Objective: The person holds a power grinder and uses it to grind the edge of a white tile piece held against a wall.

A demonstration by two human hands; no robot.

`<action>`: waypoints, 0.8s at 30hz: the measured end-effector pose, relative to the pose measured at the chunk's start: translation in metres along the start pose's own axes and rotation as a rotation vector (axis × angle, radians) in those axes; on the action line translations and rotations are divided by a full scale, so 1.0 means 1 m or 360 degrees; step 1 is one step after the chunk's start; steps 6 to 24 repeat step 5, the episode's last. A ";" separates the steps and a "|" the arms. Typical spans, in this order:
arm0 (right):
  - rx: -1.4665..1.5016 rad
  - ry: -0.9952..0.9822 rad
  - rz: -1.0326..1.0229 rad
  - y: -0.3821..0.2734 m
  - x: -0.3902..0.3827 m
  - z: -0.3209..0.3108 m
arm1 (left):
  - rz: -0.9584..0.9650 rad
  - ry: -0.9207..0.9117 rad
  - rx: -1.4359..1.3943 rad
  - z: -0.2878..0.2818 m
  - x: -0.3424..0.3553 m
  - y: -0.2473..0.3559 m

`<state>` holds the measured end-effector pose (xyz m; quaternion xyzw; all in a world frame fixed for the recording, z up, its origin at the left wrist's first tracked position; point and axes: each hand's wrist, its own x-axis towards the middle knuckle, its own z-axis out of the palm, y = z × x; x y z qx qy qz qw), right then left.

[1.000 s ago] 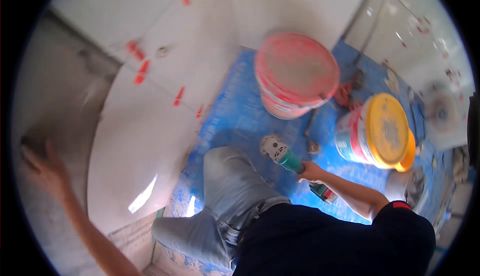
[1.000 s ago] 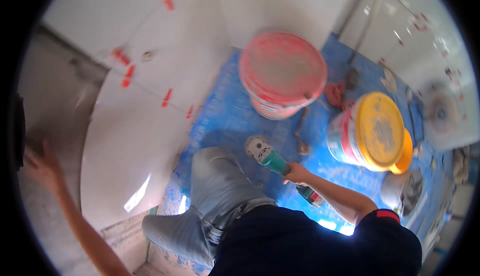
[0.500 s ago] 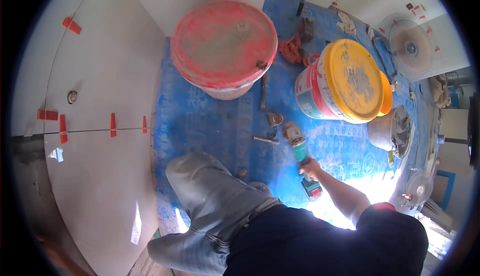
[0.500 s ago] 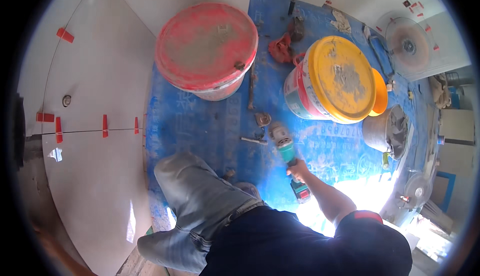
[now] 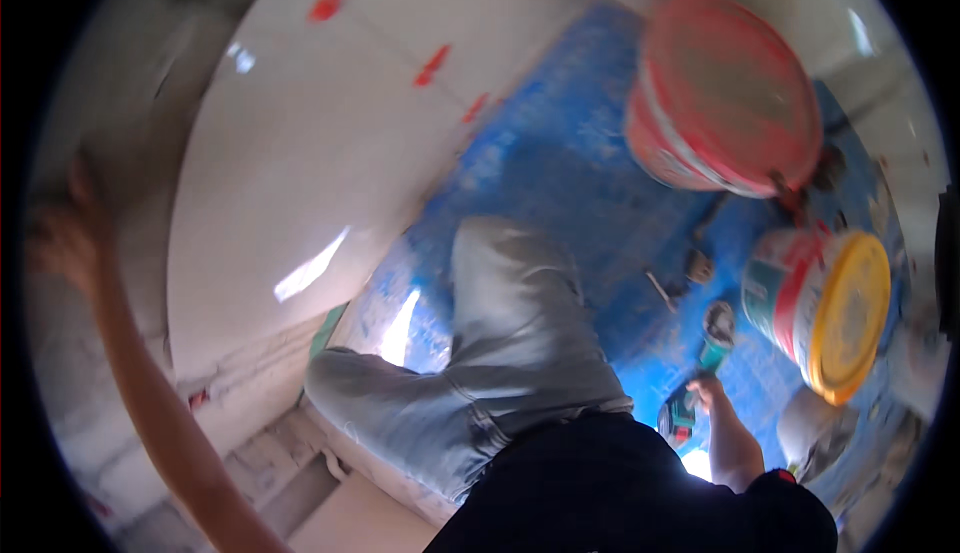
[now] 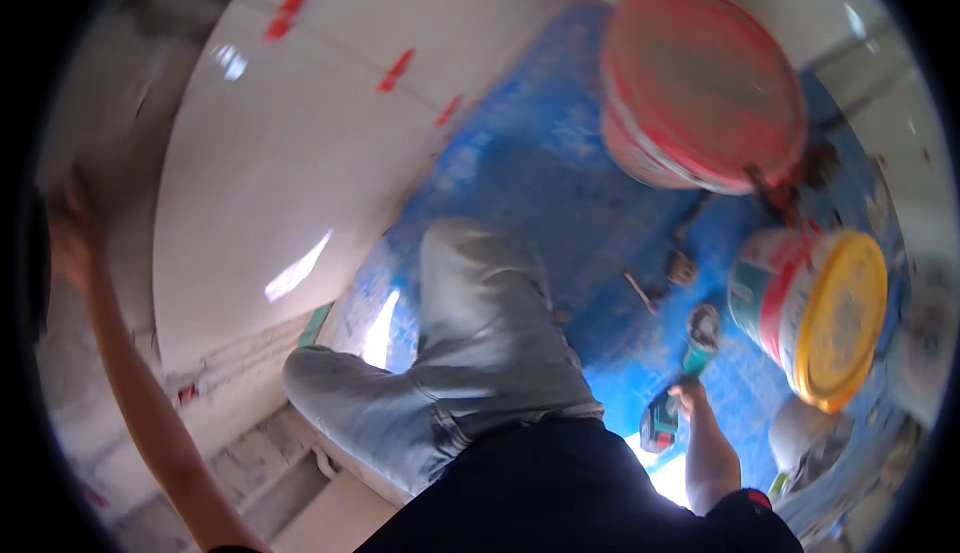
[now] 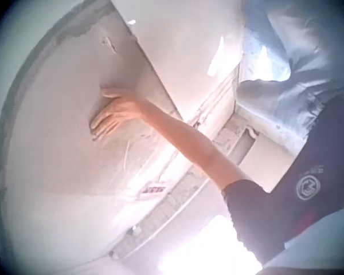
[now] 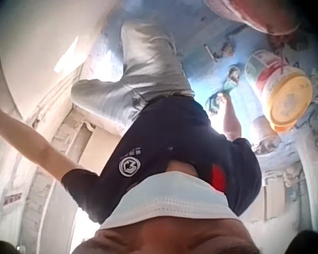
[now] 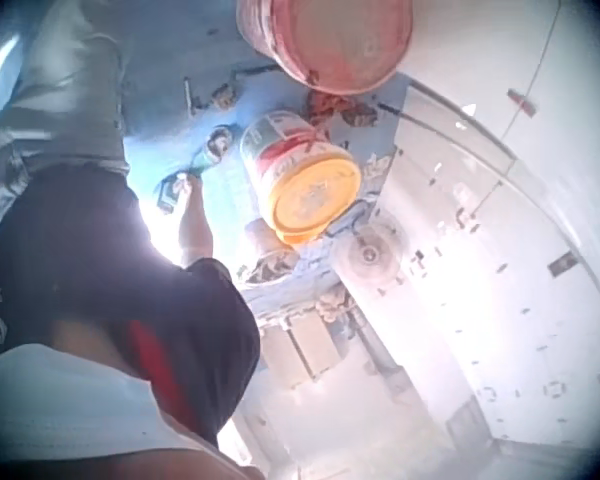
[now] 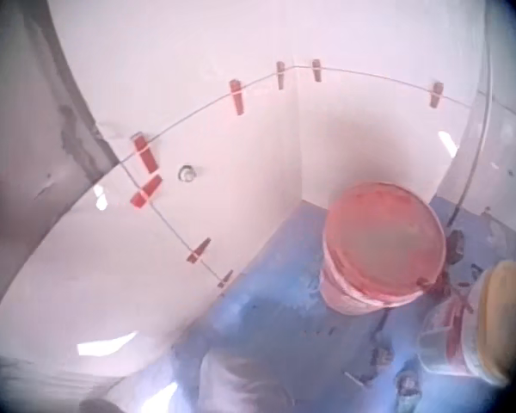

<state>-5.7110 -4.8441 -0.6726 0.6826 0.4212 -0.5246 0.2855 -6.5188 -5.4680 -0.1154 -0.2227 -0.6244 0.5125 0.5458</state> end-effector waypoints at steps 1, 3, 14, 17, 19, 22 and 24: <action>-0.0257 0.0054 0.0103 -0.007 0.003 -0.001 | -0.0189 -0.0218 0.0089 -0.005 0.002 0.008; -0.0675 0.0133 0.0261 -0.020 -0.009 -0.004 | -0.0261 -0.0302 0.0365 -0.011 -0.001 0.025; -0.1254 0.0077 0.0352 -0.047 -0.017 0.008 | -0.0163 -0.0674 0.0384 -0.027 -0.013 0.024; -0.1254 0.0077 0.0352 -0.047 -0.017 0.008 | -0.0163 -0.0674 0.0384 -0.027 -0.013 0.024; -0.1254 0.0077 0.0352 -0.047 -0.017 0.008 | -0.0163 -0.0674 0.0384 -0.027 -0.013 0.024; -0.1254 0.0077 0.0352 -0.047 -0.017 0.008 | -0.0163 -0.0674 0.0384 -0.027 -0.013 0.024; -0.1254 0.0077 0.0352 -0.047 -0.017 0.008 | -0.0163 -0.0674 0.0384 -0.027 -0.013 0.024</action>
